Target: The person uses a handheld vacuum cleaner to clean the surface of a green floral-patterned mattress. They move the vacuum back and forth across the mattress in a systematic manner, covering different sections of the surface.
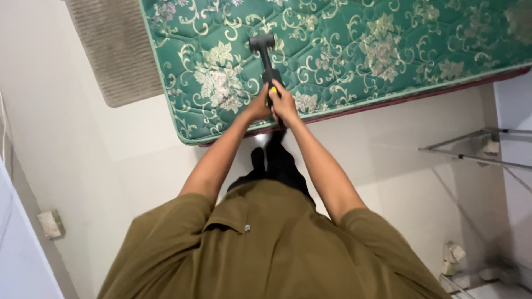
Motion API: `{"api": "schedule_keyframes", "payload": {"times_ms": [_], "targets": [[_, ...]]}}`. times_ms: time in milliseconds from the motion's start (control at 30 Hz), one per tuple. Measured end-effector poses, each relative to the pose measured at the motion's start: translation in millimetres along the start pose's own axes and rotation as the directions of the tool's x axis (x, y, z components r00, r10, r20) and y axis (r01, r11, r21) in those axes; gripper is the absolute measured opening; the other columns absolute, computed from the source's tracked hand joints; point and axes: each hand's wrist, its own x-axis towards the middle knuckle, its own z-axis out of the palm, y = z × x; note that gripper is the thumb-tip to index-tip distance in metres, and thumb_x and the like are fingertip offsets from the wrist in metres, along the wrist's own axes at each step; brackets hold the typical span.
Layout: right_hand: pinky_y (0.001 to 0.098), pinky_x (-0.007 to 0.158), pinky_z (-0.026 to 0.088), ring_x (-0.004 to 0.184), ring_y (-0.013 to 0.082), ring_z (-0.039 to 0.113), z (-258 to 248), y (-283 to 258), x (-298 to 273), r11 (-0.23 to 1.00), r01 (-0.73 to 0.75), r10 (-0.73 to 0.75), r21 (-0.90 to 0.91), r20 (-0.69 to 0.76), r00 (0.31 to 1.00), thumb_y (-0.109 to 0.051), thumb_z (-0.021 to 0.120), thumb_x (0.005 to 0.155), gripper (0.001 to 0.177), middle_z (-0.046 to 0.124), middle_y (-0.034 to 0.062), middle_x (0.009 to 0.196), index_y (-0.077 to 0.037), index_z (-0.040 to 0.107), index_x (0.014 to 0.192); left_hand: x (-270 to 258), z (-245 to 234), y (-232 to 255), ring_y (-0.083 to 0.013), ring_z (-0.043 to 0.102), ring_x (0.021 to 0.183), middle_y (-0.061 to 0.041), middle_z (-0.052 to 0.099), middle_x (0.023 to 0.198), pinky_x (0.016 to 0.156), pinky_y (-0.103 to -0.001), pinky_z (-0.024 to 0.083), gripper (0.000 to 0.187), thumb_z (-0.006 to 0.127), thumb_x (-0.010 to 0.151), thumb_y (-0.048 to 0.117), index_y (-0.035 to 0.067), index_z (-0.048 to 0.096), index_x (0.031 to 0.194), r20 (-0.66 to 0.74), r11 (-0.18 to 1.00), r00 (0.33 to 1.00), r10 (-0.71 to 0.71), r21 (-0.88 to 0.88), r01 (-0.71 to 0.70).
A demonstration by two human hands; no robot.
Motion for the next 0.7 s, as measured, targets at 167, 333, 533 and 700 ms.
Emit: {"api": "schedule_keyframes", "payload": {"times_ms": [167, 333, 533, 700], "targets": [[0.0316, 0.033, 0.04, 0.036, 0.0131, 0.047, 13.8, -12.3, 42.2, 0.996, -0.059, 0.056, 0.065, 0.04, 0.998, -0.026, 0.058, 0.103, 0.053, 0.054, 0.0037, 0.054, -0.023, 0.047, 0.155, 26.2, -29.1, -2.8, -0.0424, 0.052, 0.135, -0.032, 0.04, 0.155, 0.108, -0.044, 0.046, 0.104, 0.076, 0.082, 0.017, 0.003, 0.01, 0.161, -0.049, 0.999, 0.999, 0.009, 0.038, -0.007], [0.032, 0.032, 0.038, 0.033, 0.0134, 0.046, -11.8, 11.1, -45.3, 0.998, -0.07, 0.07, -0.011, 0.046, 0.996, -0.025, 0.056, 0.104, 0.051, 0.051, 0.004, 0.051, -0.023, 0.047, 0.154, -37.6, 9.4, -25.1, -0.0414, 0.05, 0.14, -0.027, 0.038, 0.16, 0.112, -0.044, 0.045, 0.113, 0.063, 0.072, -0.001, 0.011, 0.006, 0.169, 0.221, 0.981, 0.973, 0.072, 0.162, -0.109], [0.0313, 0.033, 0.04, 0.034, 0.0129, 0.048, -31.7, 35.5, -149.7, 0.975, -0.214, 0.207, -0.067, -0.097, 0.974, -0.023, 0.056, 0.103, 0.049, 0.054, 0.0037, 0.051, -0.023, 0.053, 0.152, -129.8, 62.4, 2.7, -0.0419, 0.038, 0.147, -0.023, 0.018, 0.169, 0.118, -0.042, 0.035, 0.114, 0.058, 0.067, -0.007, 0.008, 0.002, 0.165, 0.363, 0.992, 0.925, 0.113, -0.094, -0.084], [0.0339, 0.03, 0.034, 0.03, 0.0149, 0.044, -30.4, 28.3, -62.5, 0.992, -0.094, 0.105, 0.088, -0.122, 0.987, -0.022, 0.058, 0.104, 0.051, 0.05, 0.0055, 0.048, -0.019, 0.048, 0.154, -40.2, 48.1, -9.0, -0.0391, 0.038, 0.148, -0.024, 0.02, 0.168, 0.119, -0.04, 0.036, 0.114, 0.065, 0.069, 0.0, 0.005, 0.003, 0.164, 0.171, 0.967, 0.953, 0.252, 0.004, -0.256]]}}
